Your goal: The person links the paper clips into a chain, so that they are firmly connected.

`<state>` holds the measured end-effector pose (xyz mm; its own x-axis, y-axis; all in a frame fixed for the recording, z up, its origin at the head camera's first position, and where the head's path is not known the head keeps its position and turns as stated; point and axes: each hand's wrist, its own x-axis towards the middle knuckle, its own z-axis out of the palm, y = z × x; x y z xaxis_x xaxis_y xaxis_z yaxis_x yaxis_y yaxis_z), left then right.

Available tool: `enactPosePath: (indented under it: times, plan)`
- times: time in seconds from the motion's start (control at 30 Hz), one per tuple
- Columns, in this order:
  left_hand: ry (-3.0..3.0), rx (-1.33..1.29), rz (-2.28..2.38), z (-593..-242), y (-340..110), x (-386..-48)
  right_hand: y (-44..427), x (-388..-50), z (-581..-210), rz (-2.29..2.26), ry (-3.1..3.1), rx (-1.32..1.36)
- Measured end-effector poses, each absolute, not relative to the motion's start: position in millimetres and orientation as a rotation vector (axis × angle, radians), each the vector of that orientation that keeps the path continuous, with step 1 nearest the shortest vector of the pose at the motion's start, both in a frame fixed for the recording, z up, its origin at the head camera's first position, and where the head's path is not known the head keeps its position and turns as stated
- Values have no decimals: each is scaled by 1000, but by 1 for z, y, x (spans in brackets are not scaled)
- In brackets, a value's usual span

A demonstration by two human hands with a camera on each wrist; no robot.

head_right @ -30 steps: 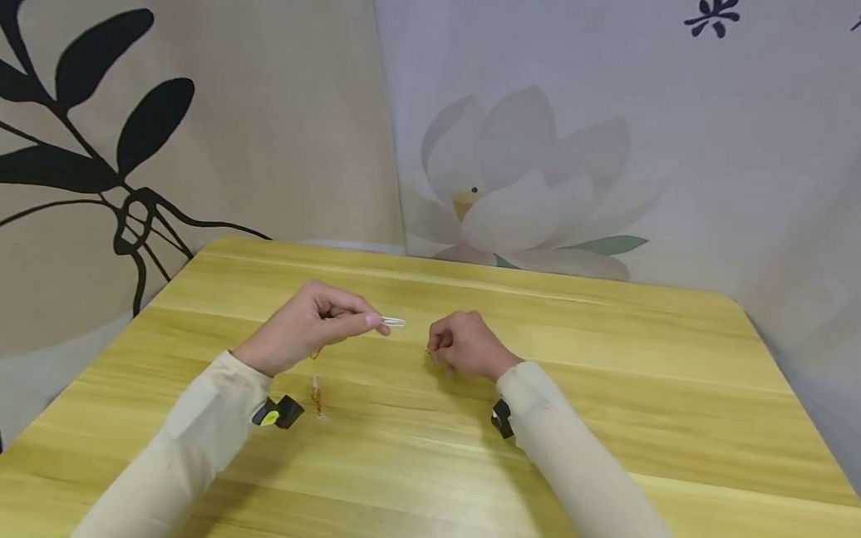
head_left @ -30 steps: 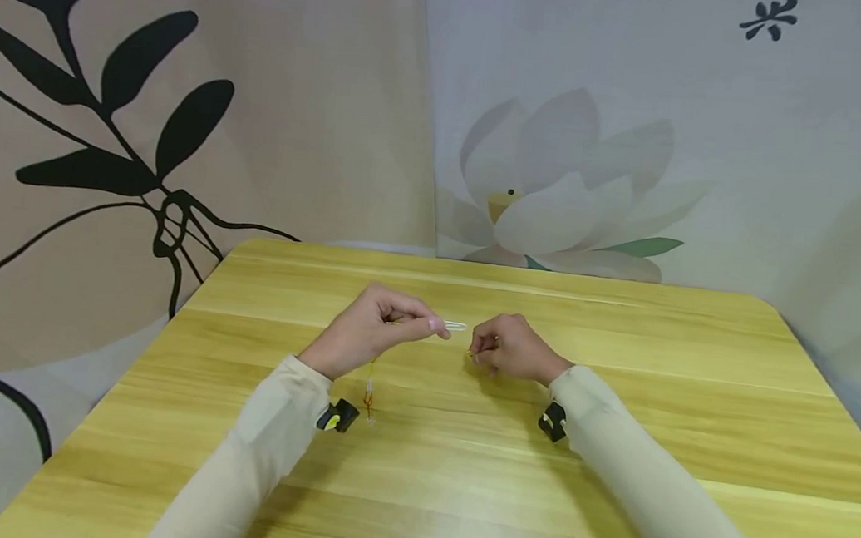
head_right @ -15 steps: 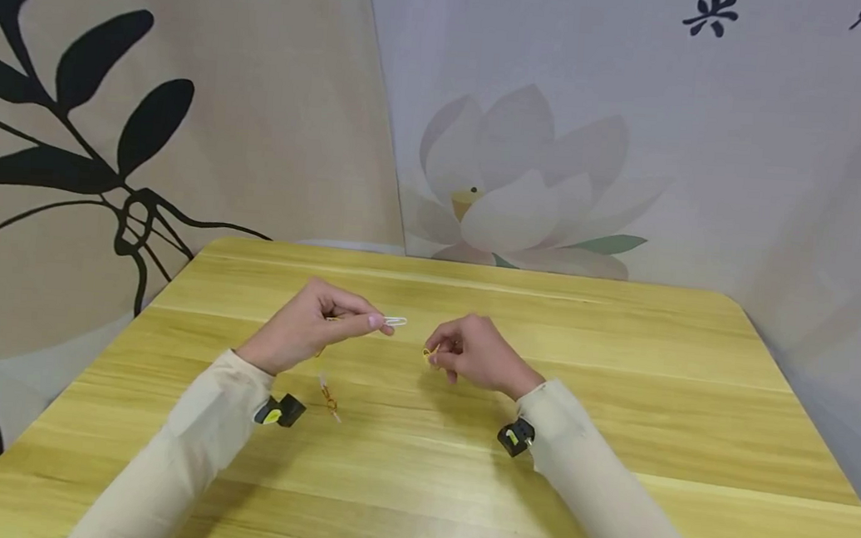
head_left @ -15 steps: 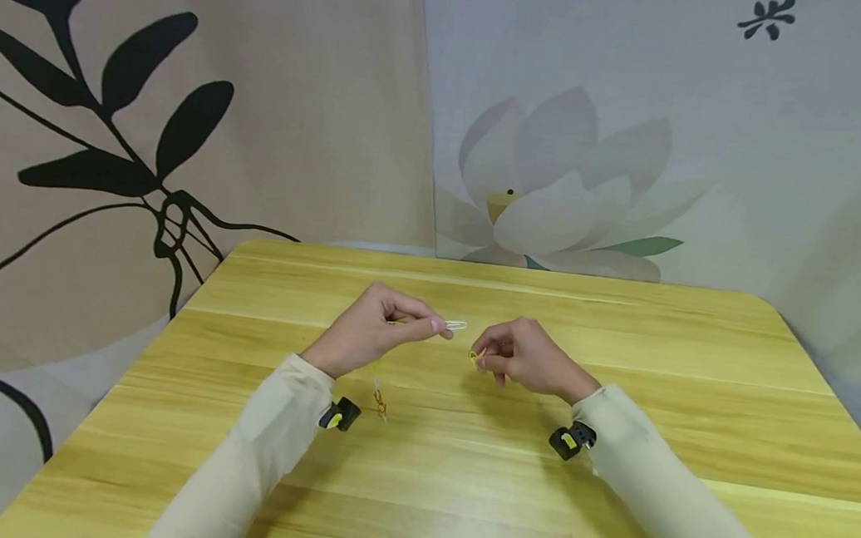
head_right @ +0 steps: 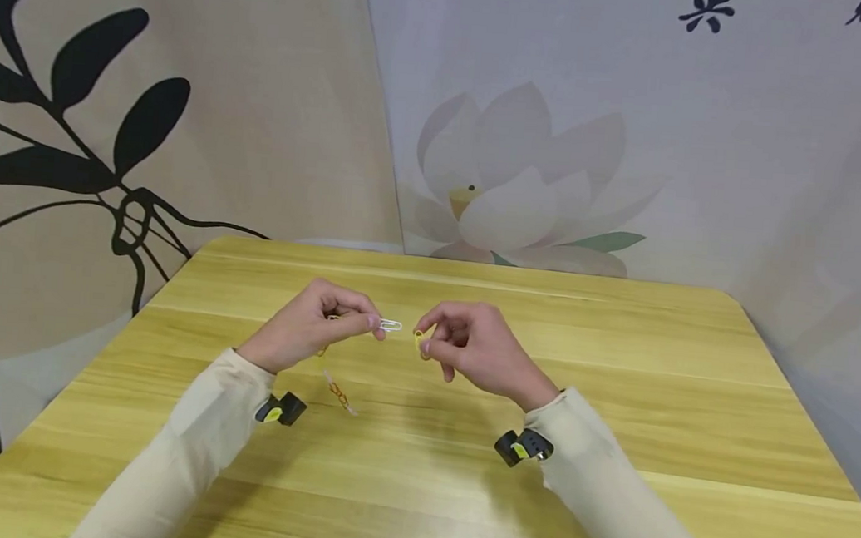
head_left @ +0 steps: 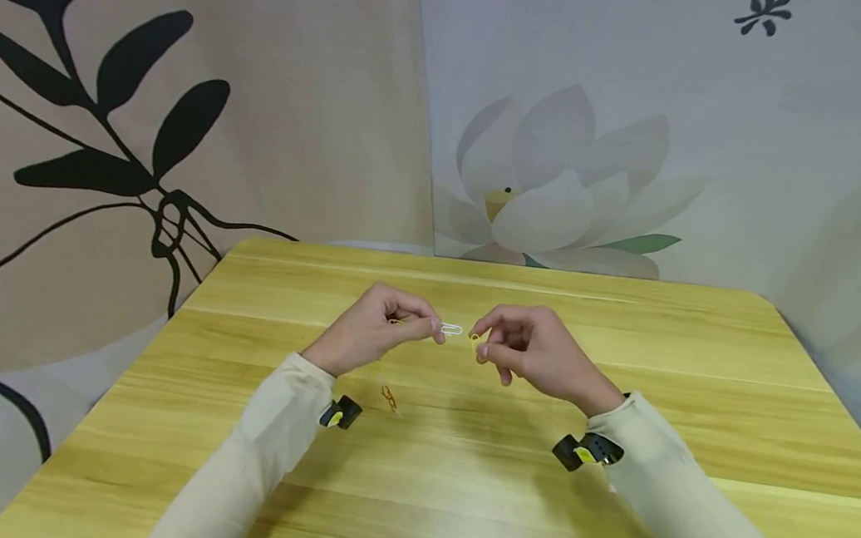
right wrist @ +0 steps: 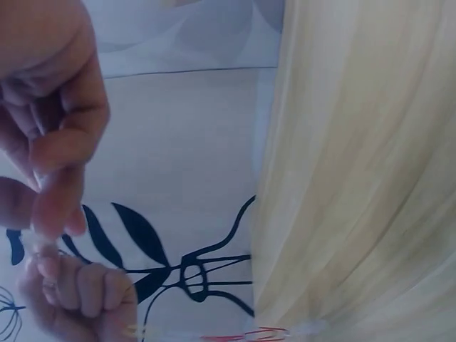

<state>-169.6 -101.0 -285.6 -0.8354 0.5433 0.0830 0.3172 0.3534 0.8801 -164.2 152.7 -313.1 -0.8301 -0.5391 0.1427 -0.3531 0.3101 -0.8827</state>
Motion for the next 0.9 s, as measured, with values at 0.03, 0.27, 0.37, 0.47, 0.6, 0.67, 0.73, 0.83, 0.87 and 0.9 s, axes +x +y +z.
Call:
enactPosePath:
  times: [0.03,0.27,0.37,0.47,0.6,0.67,0.73,0.83,0.87,0.9]
  plan:
    - [2392,787,1479,-286,-101,-170,153,-163,-311,-1564,2394,-822]
    - [2362,823,1478,-285,-96,-169,152,-153,-305,-1697,2422,-847]
    - [2369,833,1464,-284,-93,-169,150,-149,-303,-1728,2447,-891]
    - [2366,844,1461,-283,-91,-169,148,-148,-301,-1750,2464,-951]
    - [2358,841,1458,-284,-90,-169,145,-147,-301,-1783,2456,-1011]
    - [2351,838,1458,-284,-89,-169,145,-147,-302,-1792,2458,-1028]
    - [2351,835,1458,-284,-89,-168,145,-146,-303,-1803,2465,-1032]
    - [2352,844,1459,-284,-88,-167,144,-145,-305,-1812,2490,-1040]
    - [2353,845,1458,-284,-88,-167,144,-145,-305,-1816,2498,-1044]
    - [2352,844,1459,-284,-87,-166,143,-145,-306,-1820,2501,-1052]
